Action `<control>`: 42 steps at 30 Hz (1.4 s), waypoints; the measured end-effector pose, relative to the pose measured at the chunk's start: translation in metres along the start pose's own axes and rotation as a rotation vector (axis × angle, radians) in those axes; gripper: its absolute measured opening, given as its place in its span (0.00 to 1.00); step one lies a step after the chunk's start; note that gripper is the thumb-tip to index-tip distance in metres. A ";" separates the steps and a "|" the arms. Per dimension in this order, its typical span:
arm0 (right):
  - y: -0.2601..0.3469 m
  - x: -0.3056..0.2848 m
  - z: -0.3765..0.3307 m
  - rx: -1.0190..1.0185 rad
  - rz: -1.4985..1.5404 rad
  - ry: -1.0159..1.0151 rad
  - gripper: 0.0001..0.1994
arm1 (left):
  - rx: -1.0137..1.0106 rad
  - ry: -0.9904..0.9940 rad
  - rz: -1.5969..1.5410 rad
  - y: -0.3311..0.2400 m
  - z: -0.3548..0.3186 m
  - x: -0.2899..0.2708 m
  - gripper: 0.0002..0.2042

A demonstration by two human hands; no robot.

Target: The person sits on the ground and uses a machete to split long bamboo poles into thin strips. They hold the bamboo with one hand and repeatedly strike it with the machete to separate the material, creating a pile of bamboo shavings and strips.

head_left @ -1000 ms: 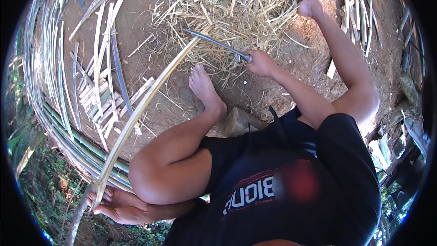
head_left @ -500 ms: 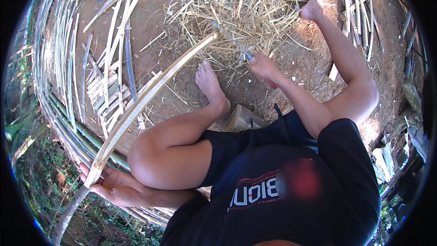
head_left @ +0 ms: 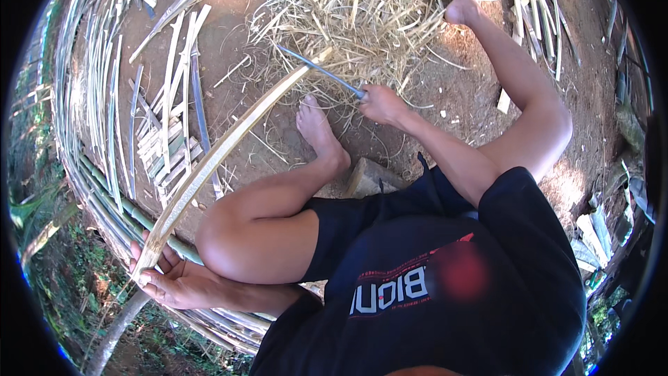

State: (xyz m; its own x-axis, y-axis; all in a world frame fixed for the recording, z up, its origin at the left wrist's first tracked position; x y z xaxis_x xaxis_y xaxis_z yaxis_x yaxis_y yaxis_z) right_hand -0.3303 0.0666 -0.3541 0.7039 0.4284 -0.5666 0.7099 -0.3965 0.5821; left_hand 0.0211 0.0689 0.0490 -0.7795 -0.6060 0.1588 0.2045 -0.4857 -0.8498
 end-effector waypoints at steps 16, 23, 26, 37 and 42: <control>-0.011 0.006 0.005 0.006 -0.017 0.054 0.11 | 0.090 0.090 0.075 -0.012 -0.003 0.012 0.19; -0.033 -0.017 0.031 0.053 -0.063 0.150 0.12 | 0.076 0.126 0.104 -0.013 -0.001 0.005 0.19; -0.006 -0.019 0.012 0.008 -0.032 0.066 0.12 | 0.090 0.087 0.141 -0.015 -0.006 0.013 0.18; 0.018 -0.026 -0.015 -0.003 0.083 0.015 0.11 | 0.026 0.149 0.071 -0.010 -0.002 0.009 0.19; 0.101 -0.017 -0.058 -0.410 0.036 -0.085 0.13 | 0.034 0.174 0.029 -0.018 -0.001 0.007 0.19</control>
State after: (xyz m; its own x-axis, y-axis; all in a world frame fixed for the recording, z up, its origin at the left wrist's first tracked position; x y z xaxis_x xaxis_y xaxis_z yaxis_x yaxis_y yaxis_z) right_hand -0.2721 0.0669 -0.2518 0.7401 0.3444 -0.5776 0.6280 -0.0467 0.7768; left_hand 0.0112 0.0742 0.0646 -0.8631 -0.5031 0.0428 0.2456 -0.4924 -0.8350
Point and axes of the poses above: each hand's wrist, its own z-axis towards the middle knuckle, its own x-axis out of the palm, y = z × x, the point moved 9 cm from there along z, towards the middle knuckle, and after that the axes turned 14 degrees about -z, right-handed, at the moved point
